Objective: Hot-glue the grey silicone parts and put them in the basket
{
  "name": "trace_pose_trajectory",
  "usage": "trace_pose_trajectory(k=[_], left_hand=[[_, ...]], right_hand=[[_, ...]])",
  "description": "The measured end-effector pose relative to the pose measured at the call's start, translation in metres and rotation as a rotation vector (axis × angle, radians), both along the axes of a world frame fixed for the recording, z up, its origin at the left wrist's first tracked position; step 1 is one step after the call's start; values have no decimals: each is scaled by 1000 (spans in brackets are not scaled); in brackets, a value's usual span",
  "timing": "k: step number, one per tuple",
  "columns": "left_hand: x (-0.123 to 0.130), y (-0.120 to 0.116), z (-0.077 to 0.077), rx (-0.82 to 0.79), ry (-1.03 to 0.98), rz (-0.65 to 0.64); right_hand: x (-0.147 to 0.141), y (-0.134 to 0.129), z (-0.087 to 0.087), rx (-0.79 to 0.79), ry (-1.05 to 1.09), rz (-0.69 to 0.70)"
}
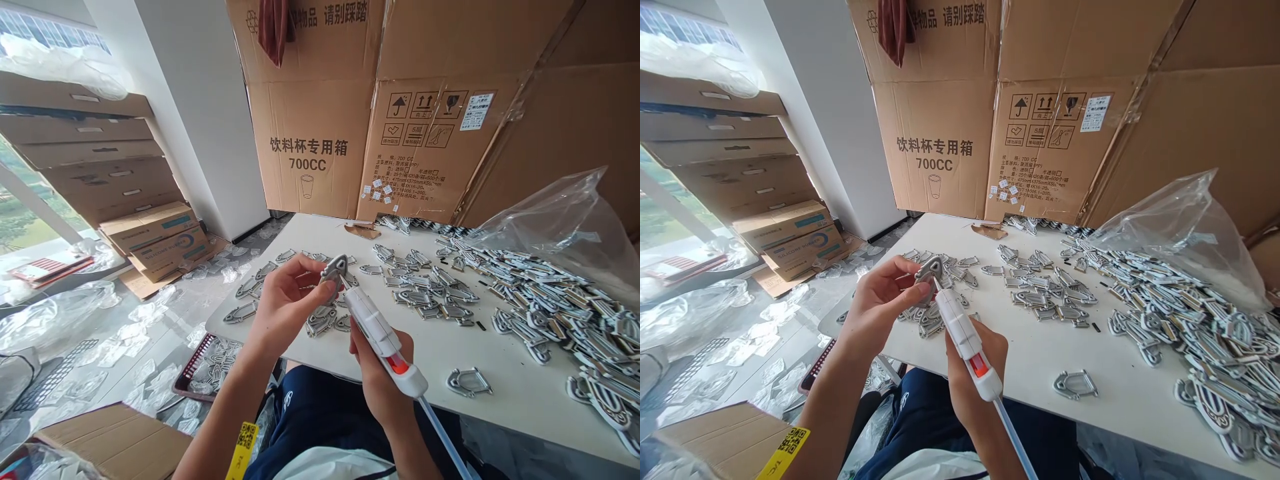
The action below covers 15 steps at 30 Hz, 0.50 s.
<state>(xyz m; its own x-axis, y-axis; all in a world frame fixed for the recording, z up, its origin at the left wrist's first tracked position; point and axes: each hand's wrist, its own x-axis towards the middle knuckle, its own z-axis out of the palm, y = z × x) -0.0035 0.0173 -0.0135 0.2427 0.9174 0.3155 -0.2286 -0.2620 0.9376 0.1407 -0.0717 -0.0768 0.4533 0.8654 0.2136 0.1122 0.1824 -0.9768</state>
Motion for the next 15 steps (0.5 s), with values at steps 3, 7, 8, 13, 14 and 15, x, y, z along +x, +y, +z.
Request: trace_pose_trajectory(k=[3,7,8,13,14,15], left_hand=[[0,0,-2,37,22,43],[0,0,-2,147,85,160],[0,0,-2,178,106,180],[2,-1,0,325,192,265],[3,-1,0,352,213,276],[4,-1,0,376,232,284]], right_hand=[[1,1,2,-1,4,14],[1,2,3,5,62,19],[1,2,4,6,74,17],[0,1,10,-44,25,58],[-1,1,12,-50,13,58],[-1,1,14,-54,6,51]])
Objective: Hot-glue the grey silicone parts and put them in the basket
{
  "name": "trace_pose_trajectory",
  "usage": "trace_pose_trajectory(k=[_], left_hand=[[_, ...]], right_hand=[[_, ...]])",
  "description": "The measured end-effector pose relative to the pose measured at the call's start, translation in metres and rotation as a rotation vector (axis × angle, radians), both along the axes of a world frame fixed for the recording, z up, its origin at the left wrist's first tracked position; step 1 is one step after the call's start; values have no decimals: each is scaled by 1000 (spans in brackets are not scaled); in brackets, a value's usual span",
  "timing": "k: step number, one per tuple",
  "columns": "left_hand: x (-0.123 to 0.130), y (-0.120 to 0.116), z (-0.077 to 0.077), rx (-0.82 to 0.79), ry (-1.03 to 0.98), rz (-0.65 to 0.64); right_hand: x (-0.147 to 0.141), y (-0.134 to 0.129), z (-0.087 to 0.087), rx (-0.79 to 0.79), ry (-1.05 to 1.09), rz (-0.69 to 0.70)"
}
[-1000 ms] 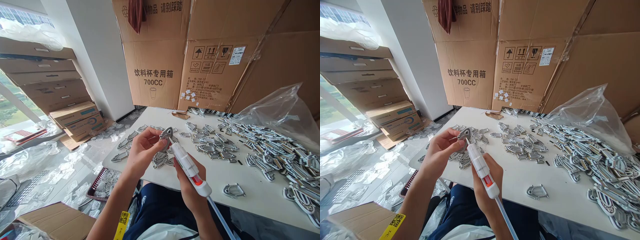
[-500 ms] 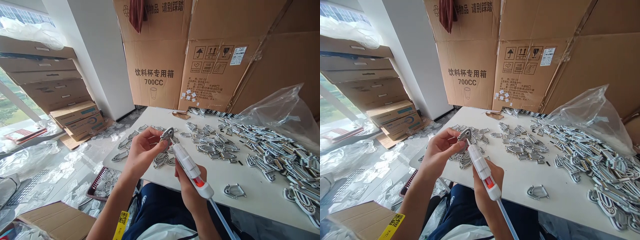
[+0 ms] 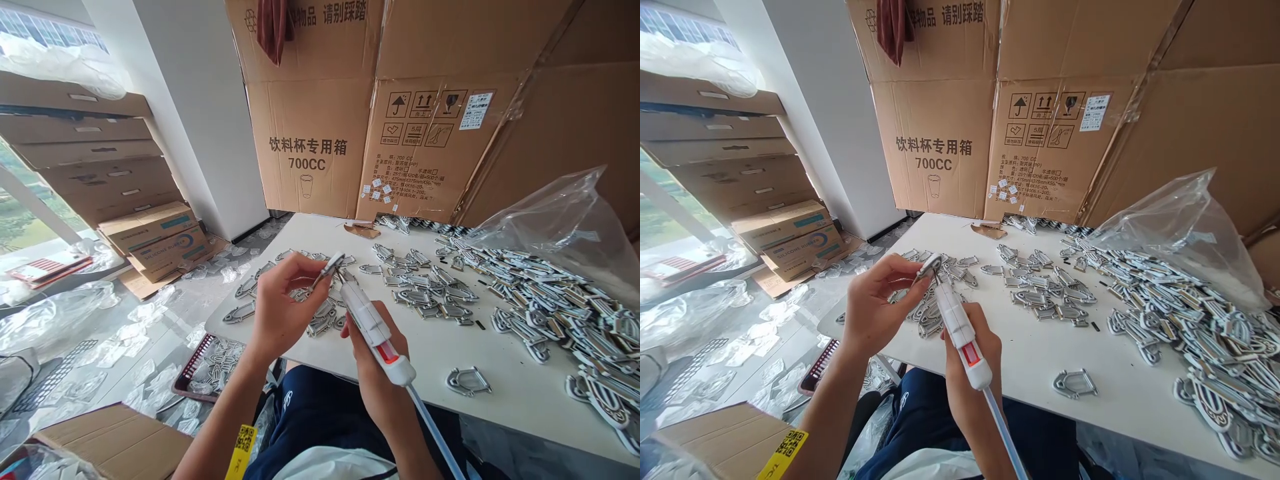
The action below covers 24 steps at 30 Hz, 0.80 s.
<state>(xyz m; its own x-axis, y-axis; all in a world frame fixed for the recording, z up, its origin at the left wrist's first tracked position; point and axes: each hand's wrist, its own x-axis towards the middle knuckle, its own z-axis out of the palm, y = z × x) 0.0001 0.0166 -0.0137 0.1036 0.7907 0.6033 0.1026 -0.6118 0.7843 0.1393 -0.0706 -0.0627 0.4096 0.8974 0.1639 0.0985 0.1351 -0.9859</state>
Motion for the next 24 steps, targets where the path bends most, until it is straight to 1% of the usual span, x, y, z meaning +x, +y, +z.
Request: trace_pose_trajectory(k=[3,6,8,11,13,16,19,24], left_hand=[[0,3,-1,55,47,31],[-3,7,-2,40,59,41],[-6,10,-3,-57,-11,-31],[-7,14,-3,-248,-196,-184],[-7,16,-3,-337,-286,-226],[-5,16,-1,-414,-342,-246],[-2,13,0,-455,-332,-281],[1,7,0,-507,-363,-330]], right_hand=[[-1,1,3,-18,-3,-12],[2,2,2,-43,42,65],[8,3,0,-23,90,130],[17,1,-2,20,136,183],[21,0,-3,26,161,197],[22,0,-5,56,236,156],[20,3,-7,104,308,95],[19,9,-12,115,370,68]])
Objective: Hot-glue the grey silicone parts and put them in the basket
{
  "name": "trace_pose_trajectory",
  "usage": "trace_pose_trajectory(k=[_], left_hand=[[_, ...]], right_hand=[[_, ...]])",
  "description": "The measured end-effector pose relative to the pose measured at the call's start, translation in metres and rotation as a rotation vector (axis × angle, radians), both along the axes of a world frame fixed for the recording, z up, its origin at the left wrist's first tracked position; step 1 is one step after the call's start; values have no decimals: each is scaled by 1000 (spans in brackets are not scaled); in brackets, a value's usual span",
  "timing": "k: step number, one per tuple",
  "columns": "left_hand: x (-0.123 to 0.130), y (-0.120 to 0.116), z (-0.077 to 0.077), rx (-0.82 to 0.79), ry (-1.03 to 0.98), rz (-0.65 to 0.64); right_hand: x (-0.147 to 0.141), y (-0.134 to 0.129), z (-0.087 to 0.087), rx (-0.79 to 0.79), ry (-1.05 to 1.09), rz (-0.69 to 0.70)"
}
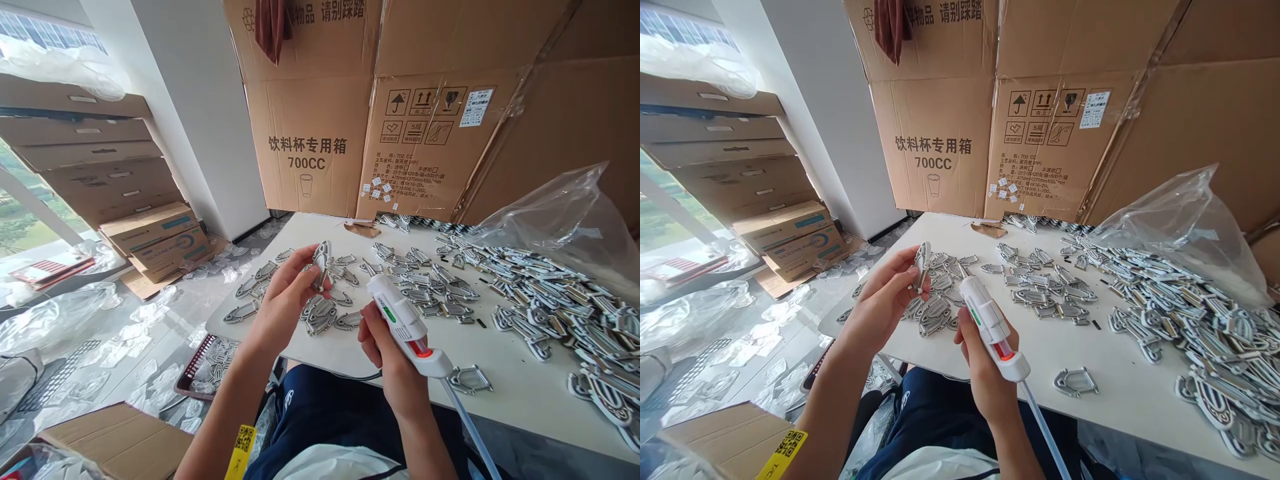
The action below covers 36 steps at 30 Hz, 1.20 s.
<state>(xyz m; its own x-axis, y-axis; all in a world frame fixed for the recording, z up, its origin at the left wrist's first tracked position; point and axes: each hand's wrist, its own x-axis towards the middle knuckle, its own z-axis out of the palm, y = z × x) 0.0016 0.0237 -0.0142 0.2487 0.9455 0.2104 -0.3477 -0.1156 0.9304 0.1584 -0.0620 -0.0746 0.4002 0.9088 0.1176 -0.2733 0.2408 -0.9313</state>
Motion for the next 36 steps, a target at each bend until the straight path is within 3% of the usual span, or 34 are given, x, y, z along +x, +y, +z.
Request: trace_pose_trajectory(k=[7,11,26,31,36], left_hand=[[-2,-1,-1,73,86,-46],[0,-2,1,77,31,-50],[0,-11,9,-72,-56,-170],[0,-11,9,15,-44,-159],[-1,-10,8,35,-131,-272]], right_hand=[[0,1,0,-6,38,-3],[1,3,0,-19,59,-17],[1,4,2,-46,73,-11],[0,3,6,-54,100,-23],[2,5,2,-47,81,-23]])
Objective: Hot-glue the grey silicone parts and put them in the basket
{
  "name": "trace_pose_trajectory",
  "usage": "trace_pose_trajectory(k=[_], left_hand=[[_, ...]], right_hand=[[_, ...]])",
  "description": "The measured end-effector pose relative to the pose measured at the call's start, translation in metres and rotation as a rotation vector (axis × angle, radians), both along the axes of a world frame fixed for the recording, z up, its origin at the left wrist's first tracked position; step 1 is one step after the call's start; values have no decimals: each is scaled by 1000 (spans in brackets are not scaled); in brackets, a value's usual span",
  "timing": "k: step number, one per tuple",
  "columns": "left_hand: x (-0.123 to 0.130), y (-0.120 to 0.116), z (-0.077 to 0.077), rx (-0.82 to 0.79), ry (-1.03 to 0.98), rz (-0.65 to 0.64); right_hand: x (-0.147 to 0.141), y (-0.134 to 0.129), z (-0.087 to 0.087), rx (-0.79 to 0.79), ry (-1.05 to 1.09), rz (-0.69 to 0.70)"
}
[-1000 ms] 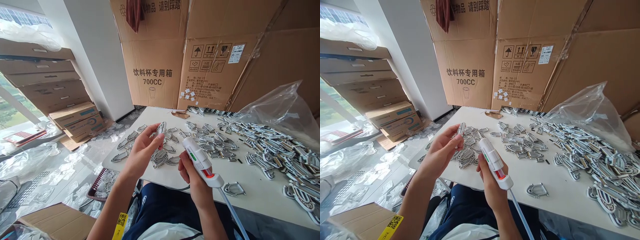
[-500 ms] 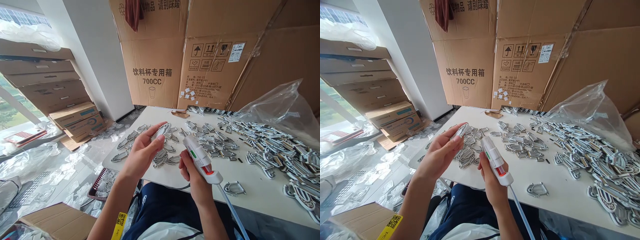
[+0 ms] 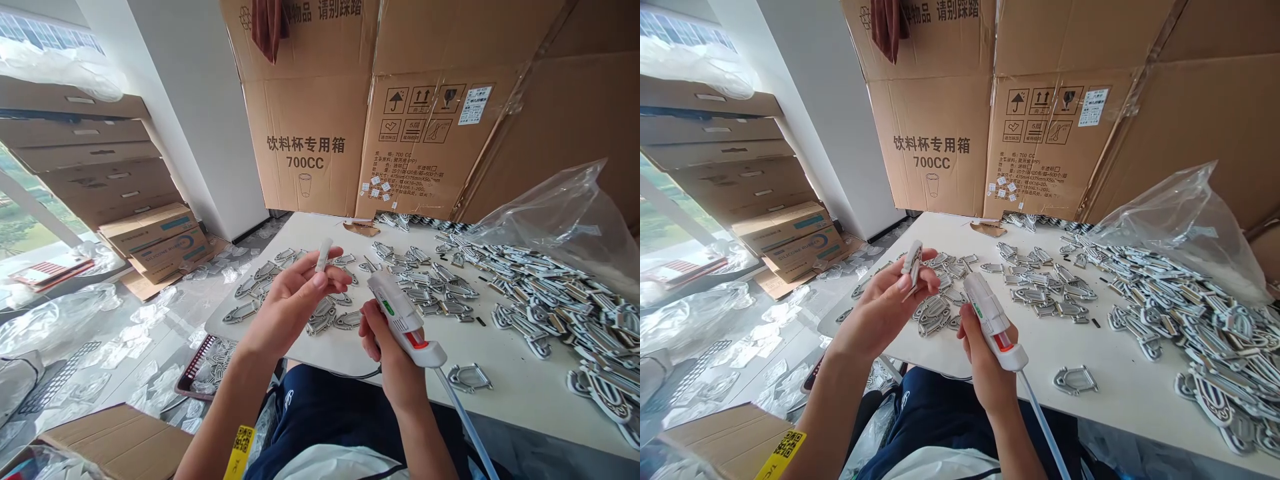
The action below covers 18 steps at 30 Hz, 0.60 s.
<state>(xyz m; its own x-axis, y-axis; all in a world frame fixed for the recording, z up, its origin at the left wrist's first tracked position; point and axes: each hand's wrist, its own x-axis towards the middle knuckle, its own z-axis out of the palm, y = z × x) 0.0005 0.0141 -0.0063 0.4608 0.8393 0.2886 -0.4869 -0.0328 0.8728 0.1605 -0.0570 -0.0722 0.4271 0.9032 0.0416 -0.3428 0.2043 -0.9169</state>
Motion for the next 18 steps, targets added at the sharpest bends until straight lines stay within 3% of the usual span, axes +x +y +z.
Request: trace_pose_trajectory(k=[6,18], left_hand=[[-3,-5,0,-93,-96,-132],[-13,-5,-19,89,-39,-260]], right_hand=[[0,-1,0,9,-14,2],[1,-2,3,-17,-75,-17]])
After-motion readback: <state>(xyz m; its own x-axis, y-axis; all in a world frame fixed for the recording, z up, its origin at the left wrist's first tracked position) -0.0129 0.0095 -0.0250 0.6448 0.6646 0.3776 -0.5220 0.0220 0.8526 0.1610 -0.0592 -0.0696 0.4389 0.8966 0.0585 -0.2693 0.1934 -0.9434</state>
